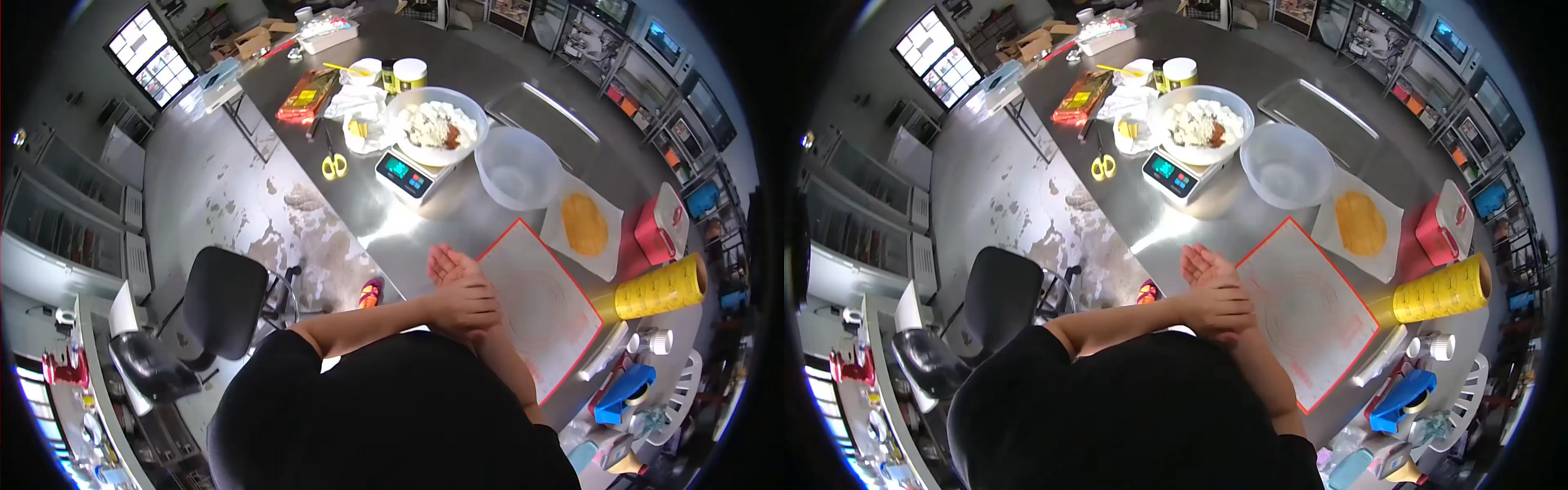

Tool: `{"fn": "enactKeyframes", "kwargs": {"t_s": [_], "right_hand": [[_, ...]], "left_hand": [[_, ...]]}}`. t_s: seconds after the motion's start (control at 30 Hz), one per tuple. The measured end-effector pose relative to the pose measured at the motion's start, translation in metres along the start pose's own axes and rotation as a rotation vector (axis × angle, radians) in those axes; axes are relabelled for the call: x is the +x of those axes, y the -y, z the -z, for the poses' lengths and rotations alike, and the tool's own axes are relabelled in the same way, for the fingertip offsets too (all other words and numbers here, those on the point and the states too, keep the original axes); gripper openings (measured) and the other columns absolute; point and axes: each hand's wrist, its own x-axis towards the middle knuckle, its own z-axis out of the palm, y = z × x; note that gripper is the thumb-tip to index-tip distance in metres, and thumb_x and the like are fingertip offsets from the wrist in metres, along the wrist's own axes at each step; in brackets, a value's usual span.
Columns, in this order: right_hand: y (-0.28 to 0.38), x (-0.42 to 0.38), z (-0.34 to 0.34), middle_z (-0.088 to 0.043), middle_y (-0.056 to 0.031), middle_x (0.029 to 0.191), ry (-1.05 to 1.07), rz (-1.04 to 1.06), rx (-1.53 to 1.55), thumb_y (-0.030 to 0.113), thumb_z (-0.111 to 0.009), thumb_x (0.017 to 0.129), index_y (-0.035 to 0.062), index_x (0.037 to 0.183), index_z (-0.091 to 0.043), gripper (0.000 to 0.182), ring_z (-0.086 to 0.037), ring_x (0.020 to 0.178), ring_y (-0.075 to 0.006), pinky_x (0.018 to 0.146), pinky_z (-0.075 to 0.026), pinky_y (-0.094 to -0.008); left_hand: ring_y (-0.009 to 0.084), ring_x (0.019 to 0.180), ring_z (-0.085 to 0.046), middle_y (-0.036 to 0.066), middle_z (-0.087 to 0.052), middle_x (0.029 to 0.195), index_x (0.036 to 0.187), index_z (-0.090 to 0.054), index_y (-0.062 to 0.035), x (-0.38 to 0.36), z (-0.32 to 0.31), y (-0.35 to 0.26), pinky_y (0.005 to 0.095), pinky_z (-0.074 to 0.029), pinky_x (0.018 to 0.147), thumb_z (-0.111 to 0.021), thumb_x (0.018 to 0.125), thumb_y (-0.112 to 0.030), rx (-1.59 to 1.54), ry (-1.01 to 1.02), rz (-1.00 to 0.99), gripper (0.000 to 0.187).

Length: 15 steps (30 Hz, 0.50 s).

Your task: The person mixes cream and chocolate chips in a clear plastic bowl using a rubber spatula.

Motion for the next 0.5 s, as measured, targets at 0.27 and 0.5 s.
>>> {"fn": "enactKeyframes", "kwargs": {"t_s": [0.27, 0.5], "right_hand": [[-0.016, 0.100, -0.070, -0.052, -0.0159, 0.110, 0.113, 0.125, 0.132, 0.014, -0.039, 0.086, 0.0000, 0.117, -0.041, 0.034, -0.055, 0.094, -0.0255, 0.080, -0.047, -0.0344], [-0.028, 0.204, -0.157, -0.053, -0.0174, 0.108, -0.099, 0.079, 0.001, 0.011, -0.041, 0.086, -0.0031, 0.113, -0.044, 0.030, -0.056, 0.093, -0.0227, 0.080, -0.047, -0.0328]], "left_hand": [[0.0295, 0.099, -0.046, 0.010, -0.050, 0.108, 0.105, -0.052, -0.0125, -0.181, 0.081, 0.197, 0.0451, -0.031, 0.084, -0.059, 0.070, -0.026, 0.274, -0.577, 0.427, 0.038], [0.0274, 0.104, -0.043, 0.009, -0.048, 0.108, 0.102, -0.053, -0.0088, -0.273, 0.235, 0.450, 0.0449, -0.033, 0.085, -0.053, 0.069, -0.010, 0.671, -0.316, 0.878, 0.032]]}}
